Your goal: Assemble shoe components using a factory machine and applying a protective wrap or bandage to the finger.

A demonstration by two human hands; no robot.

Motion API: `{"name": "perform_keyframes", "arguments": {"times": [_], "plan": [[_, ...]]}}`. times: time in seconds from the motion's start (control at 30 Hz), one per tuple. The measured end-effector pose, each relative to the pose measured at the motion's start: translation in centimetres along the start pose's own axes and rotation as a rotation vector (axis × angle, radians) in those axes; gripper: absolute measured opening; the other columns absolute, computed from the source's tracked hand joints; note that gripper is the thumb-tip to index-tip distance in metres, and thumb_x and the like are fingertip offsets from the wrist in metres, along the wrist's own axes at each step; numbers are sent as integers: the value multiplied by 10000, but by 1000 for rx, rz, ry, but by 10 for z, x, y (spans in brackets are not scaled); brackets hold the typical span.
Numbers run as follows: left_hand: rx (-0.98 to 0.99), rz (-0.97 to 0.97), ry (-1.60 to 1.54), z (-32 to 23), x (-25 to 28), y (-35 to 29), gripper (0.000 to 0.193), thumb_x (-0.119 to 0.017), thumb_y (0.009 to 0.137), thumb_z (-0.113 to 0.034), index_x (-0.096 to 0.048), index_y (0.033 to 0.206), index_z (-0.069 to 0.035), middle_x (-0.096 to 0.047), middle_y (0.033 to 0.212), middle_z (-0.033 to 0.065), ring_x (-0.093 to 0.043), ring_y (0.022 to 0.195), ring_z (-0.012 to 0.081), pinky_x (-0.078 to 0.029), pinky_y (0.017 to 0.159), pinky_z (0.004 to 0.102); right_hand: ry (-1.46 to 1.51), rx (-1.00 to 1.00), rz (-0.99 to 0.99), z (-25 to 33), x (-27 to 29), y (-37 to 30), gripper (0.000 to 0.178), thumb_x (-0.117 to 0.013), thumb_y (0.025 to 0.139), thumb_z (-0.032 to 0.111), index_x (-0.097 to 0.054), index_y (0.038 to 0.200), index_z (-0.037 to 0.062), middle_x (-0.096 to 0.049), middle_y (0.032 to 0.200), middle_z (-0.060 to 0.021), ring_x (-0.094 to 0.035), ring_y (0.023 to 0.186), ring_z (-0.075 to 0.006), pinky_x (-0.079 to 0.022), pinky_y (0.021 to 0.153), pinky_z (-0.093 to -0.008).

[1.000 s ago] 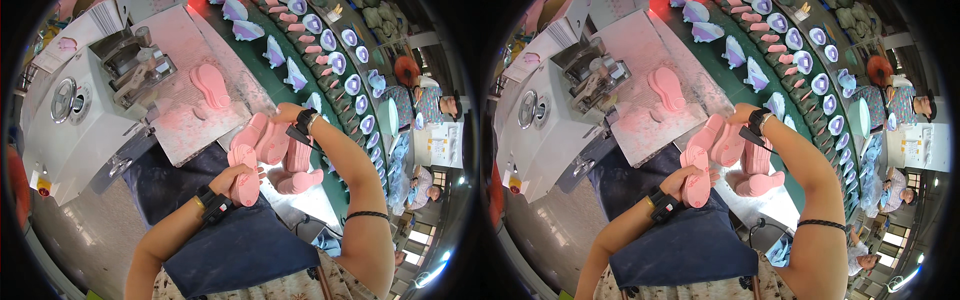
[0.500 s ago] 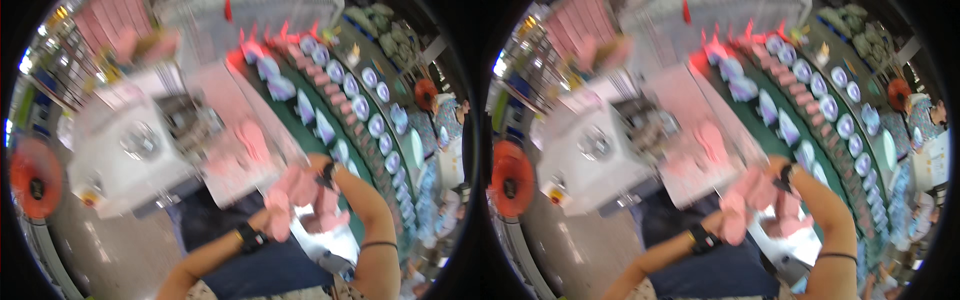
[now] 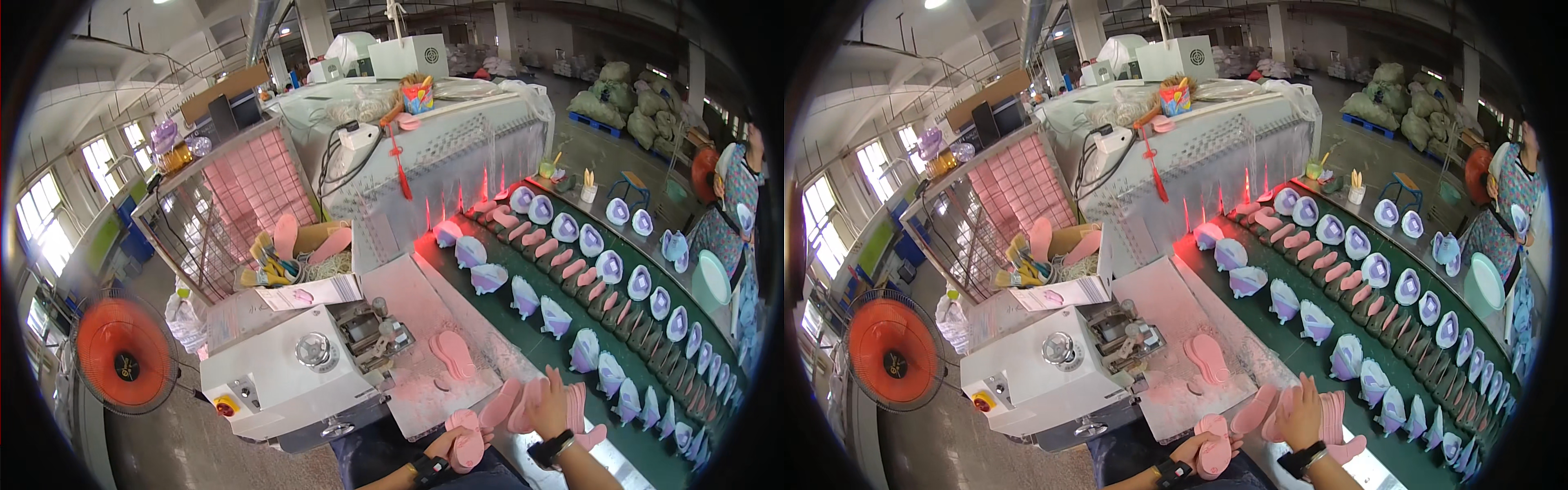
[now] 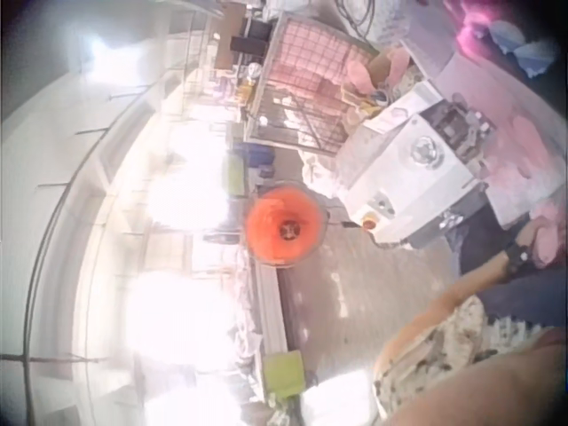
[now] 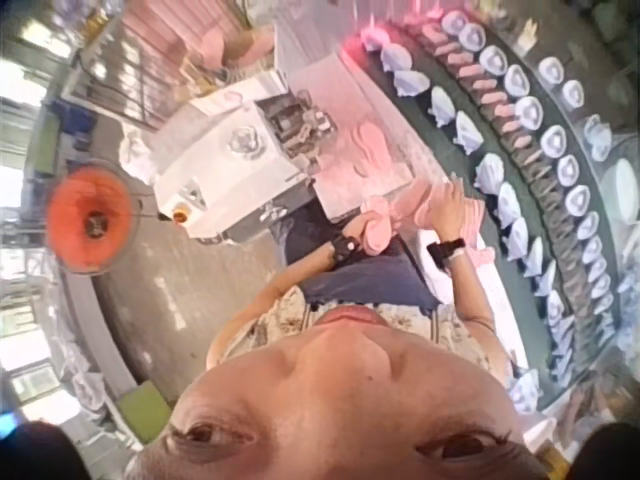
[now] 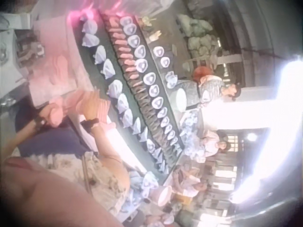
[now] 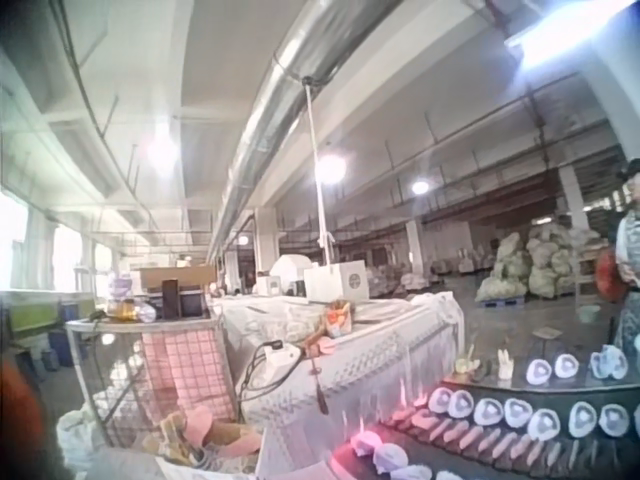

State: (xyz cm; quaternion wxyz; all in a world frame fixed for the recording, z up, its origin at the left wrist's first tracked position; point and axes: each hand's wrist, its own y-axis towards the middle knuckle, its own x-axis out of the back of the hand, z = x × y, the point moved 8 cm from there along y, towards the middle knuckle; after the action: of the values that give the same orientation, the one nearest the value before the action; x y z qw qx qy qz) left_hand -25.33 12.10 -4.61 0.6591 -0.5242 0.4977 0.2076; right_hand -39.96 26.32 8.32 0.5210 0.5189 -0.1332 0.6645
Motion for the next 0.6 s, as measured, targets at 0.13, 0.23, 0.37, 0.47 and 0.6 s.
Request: {"name": "perform_keyframes", "arguments": {"times": [0.13, 0.23, 0.37, 0.47, 0.6], "plan": [[-22, -57, 1, -8, 20, -11, 406, -512, 890, -33, -457, 1275, 82, -566, 1279, 209, -571, 1192, 325, -450, 1067, 441, -77, -4, 46, -1, -34, -26, 523, -647, 820, 225, -495, 1219, -79, -365, 1454, -274, -318, 1365, -466, -277, 1098, -559], [-67, -76, 18, -7, 55, -9, 387, -512, 888, -58, -477, 1246, 86, -570, 1271, 216, -571, 1187, 333, -461, 1053, 457, -66, -30, 87, -10, -55, -33, 604, -613, 847, 283, -459, 1291, -97, -346, 1470, -268, -286, 1390, -456, -232, 1126, -560], [-243, 25, 36, -17, 6, -64, 405, -514, 922, -158, -501, 1263, 61, -610, 1232, 212, -593, 1150, 344, -450, 1048, 476, -99, -25, 86, -13, -55, -39, 571, -560, 877, 294, -467, 1287, -92, -325, 1480, -272, -241, 1413, -450, -202, 1121, -585], [-202, 59, -54, -17, 8, -66, 391, -504, 906, -141, -524, 1229, 78, -622, 1203, 204, -603, 1128, 332, -456, 1041, 445, -82, -48, 86, -10, -50, -37, 540, -554, 882, 297, -492, 1258, -86, -331, 1479, -267, -239, 1418, -440, -202, 1115, -593], [-197, 63, -42, -16, 6, -63, 395, -520, 893, -135, -525, 1228, 74, -626, 1190, 202, -603, 1123, 332, -462, 1030, 446, -49, -62, 90, -16, -45, -36, 519, -595, 854, 307, -535, 1236, -40, -359, 1480, -236, -261, 1413, -427, -213, 1109, -599]]}}
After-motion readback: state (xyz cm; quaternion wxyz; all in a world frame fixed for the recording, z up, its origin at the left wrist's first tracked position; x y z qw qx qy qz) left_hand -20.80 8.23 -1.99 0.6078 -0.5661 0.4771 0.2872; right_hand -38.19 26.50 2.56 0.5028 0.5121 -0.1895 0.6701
